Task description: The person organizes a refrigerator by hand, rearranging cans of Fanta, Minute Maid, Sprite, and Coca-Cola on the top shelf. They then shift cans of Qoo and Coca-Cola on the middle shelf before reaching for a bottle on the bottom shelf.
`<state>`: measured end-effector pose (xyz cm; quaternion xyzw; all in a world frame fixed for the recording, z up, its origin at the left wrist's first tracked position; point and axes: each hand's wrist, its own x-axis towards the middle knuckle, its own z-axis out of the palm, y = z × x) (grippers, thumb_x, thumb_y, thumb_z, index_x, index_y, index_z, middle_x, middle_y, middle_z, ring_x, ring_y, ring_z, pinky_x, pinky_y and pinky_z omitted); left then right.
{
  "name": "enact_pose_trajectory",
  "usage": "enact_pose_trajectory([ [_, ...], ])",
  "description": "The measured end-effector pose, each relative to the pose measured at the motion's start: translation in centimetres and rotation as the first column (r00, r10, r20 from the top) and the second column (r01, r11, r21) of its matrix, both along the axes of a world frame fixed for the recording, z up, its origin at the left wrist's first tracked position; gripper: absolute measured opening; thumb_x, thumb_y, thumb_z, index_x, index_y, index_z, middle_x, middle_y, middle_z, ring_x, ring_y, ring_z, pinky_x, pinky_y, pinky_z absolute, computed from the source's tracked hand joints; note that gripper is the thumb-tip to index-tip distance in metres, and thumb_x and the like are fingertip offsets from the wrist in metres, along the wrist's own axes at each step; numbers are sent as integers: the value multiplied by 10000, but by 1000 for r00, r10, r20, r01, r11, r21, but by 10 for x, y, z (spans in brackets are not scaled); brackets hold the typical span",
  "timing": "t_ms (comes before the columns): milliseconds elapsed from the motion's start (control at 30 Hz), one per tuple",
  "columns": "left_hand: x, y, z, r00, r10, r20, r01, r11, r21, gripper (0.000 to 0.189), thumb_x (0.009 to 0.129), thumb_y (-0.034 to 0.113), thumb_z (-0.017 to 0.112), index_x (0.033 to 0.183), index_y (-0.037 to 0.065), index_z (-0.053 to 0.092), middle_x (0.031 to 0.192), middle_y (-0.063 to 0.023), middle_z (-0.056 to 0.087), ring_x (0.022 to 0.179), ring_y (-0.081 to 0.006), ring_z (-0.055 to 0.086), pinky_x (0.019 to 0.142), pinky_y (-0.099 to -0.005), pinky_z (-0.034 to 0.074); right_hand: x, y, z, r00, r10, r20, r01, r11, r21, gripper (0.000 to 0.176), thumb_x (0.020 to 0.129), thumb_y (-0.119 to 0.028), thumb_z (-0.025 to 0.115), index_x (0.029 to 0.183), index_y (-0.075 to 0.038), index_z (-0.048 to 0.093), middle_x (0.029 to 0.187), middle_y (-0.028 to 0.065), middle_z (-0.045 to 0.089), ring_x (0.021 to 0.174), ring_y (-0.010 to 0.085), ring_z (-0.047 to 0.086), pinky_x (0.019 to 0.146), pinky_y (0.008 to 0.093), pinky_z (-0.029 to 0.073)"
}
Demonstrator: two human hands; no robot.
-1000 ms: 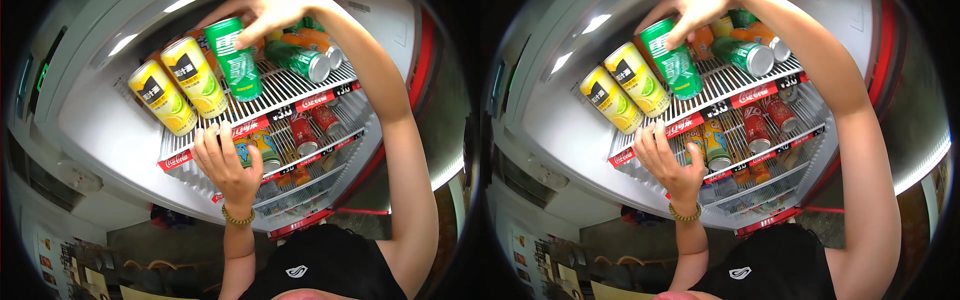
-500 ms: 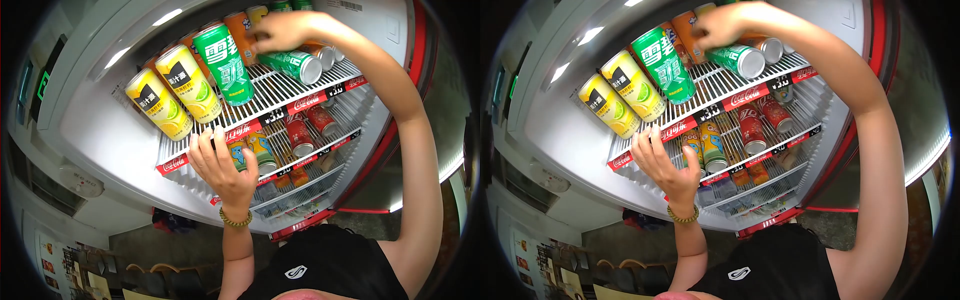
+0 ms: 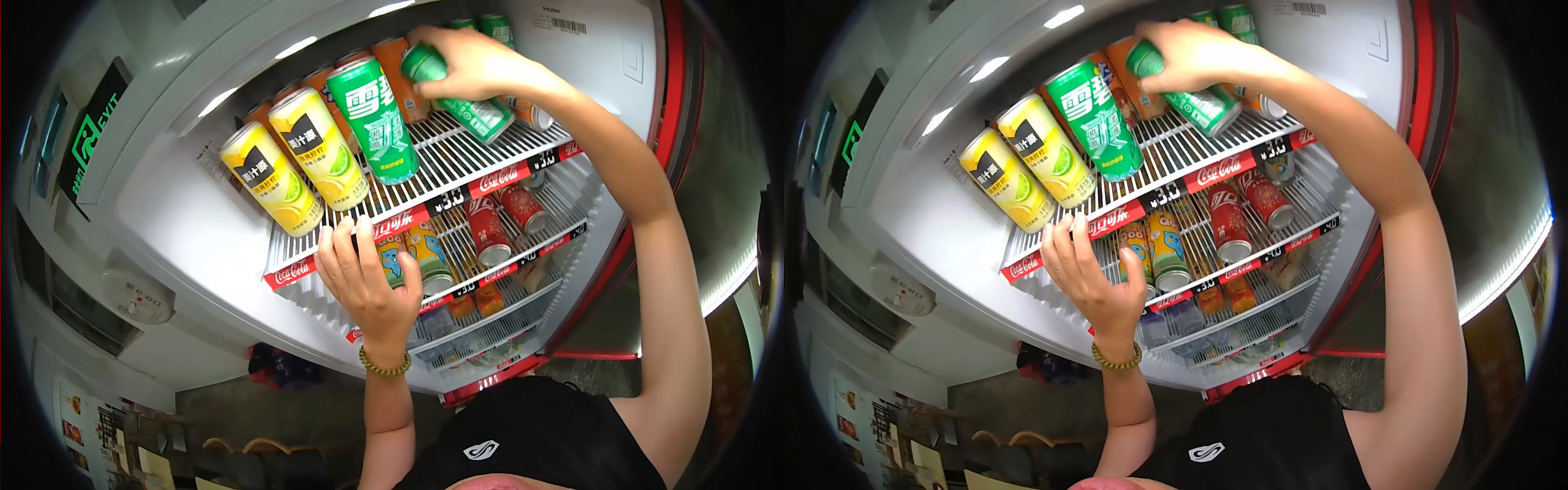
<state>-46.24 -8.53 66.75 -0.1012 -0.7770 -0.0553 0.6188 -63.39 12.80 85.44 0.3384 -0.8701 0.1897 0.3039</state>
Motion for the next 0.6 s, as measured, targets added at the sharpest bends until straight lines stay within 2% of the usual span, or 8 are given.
enact_pose_trajectory([
  [133,1,1,-1,1000,-17,13,17,1000,11,631,824,114,685,1417,-19,515,1404,-229,546,1349,-483,464,1151,-631,327,-3,19,-2,992,104,-70,-113,982,-153,755,789,-444,842,1359,-44,551,1224,234,676,1153,349,669,1008,415,520],
  [233,1,5,-2,1000,-4,15,4,1000,29,636,832,120,686,1427,-13,510,1416,-232,542,1365,-485,452,1156,-634,318,-9,24,-7,970,236,52,-225,960,-169,775,812,-430,851,1412,-68,518,1298,188,634,1189,292,642,1033,395,513],
  [333,0,5,-3,1000,-4,12,3,999,31,643,837,128,686,1438,-8,504,1429,-233,537,1378,-484,442,1162,-636,310,-11,36,0,886,412,213,-370,905,-211,769,845,-355,856,1464,-85,489,1330,146,611,1212,231,619,1063,391,512],
  [400,-1,4,-4,1000,4,18,-5,999,32,645,840,130,681,1444,-6,501,1433,-232,535,1380,-484,440,1163,-636,311,-8,43,2,709,629,320,-555,777,-296,767,849,-325,864,1469,-78,487,1339,132,608,1209,207,617,1074,380,509],
  [433,0,3,-4,1000,1,18,-1,1000,26,645,840,130,681,1444,-6,501,1433,-232,535,1380,-484,440,1163,-636,311,-8,43,1,711,628,317,-553,777,-300,767,849,-325,864,1469,-78,487,1339,132,608,1209,207,617,1074,380,509],
  [533,-2,4,-4,1000,19,17,-19,1000,23,645,841,131,678,1444,-9,497,1432,-235,535,1381,-488,438,1165,-638,310,-11,35,5,976,215,44,-195,941,-276,723,854,-549,815,1316,-26,623,1209,124,678,1065,208,652,927,384,554],
  [567,-3,5,-5,1000,18,6,-18,1000,26,647,839,127,676,1444,-11,495,1433,-235,534,1381,-489,437,1167,-640,309,-6,27,3,984,142,-106,-163,962,-221,736,853,-629,776,1243,-15,661,1128,150,699,995,226,660,867,375,553],
  [600,-3,4,-5,1000,14,-2,-14,1000,20,648,836,123,674,1443,-12,493,1434,-236,533,1381,-491,436,1168,-643,308,12,21,9,995,77,-71,-86,987,-138,721,849,-614,785,1234,-16,660,1124,169,700,1003,245,670,877,374,552],
])
